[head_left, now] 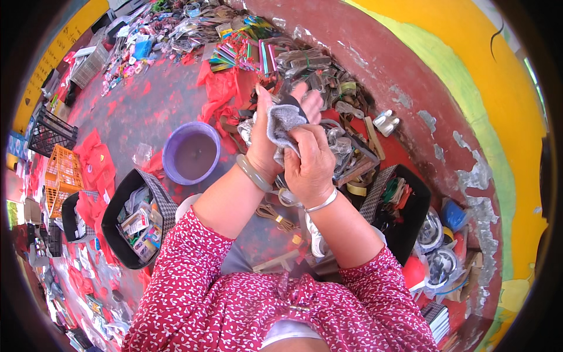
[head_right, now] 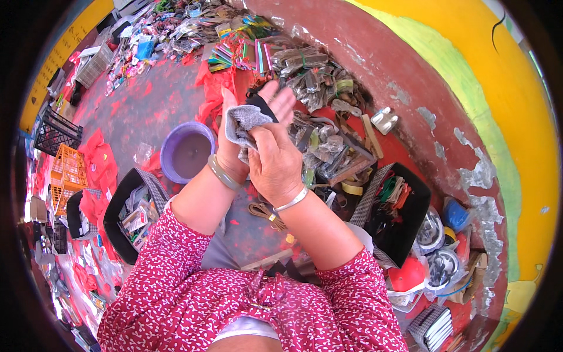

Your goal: The person wipes various straps and hardware pieces with a cloth before placing them into a container.

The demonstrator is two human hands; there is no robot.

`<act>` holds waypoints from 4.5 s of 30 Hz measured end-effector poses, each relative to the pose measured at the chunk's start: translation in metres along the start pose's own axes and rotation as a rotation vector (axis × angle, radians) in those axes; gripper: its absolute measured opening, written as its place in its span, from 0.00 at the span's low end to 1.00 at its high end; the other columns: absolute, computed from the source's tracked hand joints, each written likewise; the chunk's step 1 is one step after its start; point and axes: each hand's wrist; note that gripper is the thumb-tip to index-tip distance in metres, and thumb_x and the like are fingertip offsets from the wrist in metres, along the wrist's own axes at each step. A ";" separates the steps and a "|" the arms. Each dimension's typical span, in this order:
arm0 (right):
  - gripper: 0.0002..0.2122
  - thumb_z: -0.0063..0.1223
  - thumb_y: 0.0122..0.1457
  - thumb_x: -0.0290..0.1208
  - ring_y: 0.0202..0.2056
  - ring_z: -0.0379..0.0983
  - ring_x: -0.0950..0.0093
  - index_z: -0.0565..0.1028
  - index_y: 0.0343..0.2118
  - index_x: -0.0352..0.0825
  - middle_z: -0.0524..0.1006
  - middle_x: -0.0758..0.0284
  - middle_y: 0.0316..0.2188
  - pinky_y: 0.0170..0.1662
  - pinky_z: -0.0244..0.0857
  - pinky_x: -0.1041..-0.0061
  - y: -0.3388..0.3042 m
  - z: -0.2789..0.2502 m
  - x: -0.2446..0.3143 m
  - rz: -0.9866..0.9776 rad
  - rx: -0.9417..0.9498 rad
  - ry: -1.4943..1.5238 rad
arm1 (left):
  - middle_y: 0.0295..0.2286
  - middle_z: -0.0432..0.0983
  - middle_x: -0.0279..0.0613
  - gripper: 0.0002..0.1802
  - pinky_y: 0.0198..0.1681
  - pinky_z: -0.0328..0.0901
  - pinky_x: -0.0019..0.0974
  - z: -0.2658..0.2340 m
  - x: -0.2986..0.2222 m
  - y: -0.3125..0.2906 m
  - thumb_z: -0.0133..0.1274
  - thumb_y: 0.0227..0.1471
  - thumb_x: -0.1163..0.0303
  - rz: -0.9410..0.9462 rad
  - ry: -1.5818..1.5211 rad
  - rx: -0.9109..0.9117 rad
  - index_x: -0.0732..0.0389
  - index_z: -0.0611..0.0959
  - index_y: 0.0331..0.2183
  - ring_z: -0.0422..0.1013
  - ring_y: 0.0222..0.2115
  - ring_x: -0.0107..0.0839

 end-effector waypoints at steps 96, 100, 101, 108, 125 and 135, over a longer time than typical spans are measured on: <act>0.15 0.56 0.50 0.32 0.34 0.71 0.79 0.71 0.40 0.33 0.74 0.71 0.32 0.40 0.64 0.79 0.005 -0.024 -0.062 1.008 0.185 1.448 | 0.54 0.53 0.38 0.26 0.59 0.35 0.35 -0.015 -0.017 0.009 0.25 0.58 0.56 0.113 1.530 0.257 0.58 0.63 0.53 0.40 0.58 0.33; 0.16 0.59 0.46 0.28 0.32 0.71 0.80 0.71 0.39 0.32 0.74 0.72 0.30 0.37 0.64 0.81 0.008 -0.024 -0.061 1.055 0.228 1.389 | 0.53 0.56 0.40 0.27 0.58 0.41 0.34 -0.012 -0.019 0.007 0.28 0.57 0.54 0.021 1.273 0.305 0.60 0.63 0.53 0.48 0.56 0.31; 0.16 0.59 0.46 0.28 0.31 0.71 0.80 0.71 0.39 0.32 0.74 0.72 0.30 0.37 0.64 0.81 0.009 -0.026 -0.063 1.045 0.259 1.353 | 0.53 0.56 0.40 0.27 0.58 0.42 0.33 -0.009 -0.020 0.005 0.28 0.57 0.54 -0.008 1.251 0.305 0.60 0.62 0.53 0.50 0.55 0.31; 0.11 0.56 0.49 0.27 0.30 0.70 0.82 0.73 0.36 0.33 0.74 0.72 0.28 0.34 0.64 0.82 0.016 -0.026 -0.053 1.088 0.245 1.172 | 0.48 0.63 0.47 0.28 0.53 0.52 0.33 -0.023 -0.007 0.010 0.32 0.57 0.53 -0.128 0.785 0.103 0.63 0.62 0.52 0.60 0.49 0.32; 0.08 0.52 0.52 0.25 0.30 0.71 0.80 0.72 0.35 0.30 0.74 0.69 0.29 0.34 0.65 0.82 0.012 -0.008 -0.051 1.107 0.228 1.124 | 0.40 0.70 0.49 0.26 0.45 0.62 0.34 -0.018 -0.005 0.010 0.36 0.56 0.54 -0.148 0.305 -0.104 0.68 0.71 0.44 0.67 0.40 0.33; 0.07 0.51 0.52 0.25 0.26 0.71 0.81 0.72 0.34 0.30 0.74 0.69 0.27 0.31 0.66 0.83 0.013 -0.004 -0.042 1.096 0.330 1.046 | 0.38 0.71 0.52 0.27 0.40 0.65 0.33 -0.017 -0.014 0.008 0.35 0.56 0.55 -0.005 0.388 -0.198 0.73 0.71 0.41 0.70 0.34 0.34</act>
Point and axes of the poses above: each hand's wrist, its own y-axis towards the middle knuckle, its own z-axis out of the palm, x = y × z
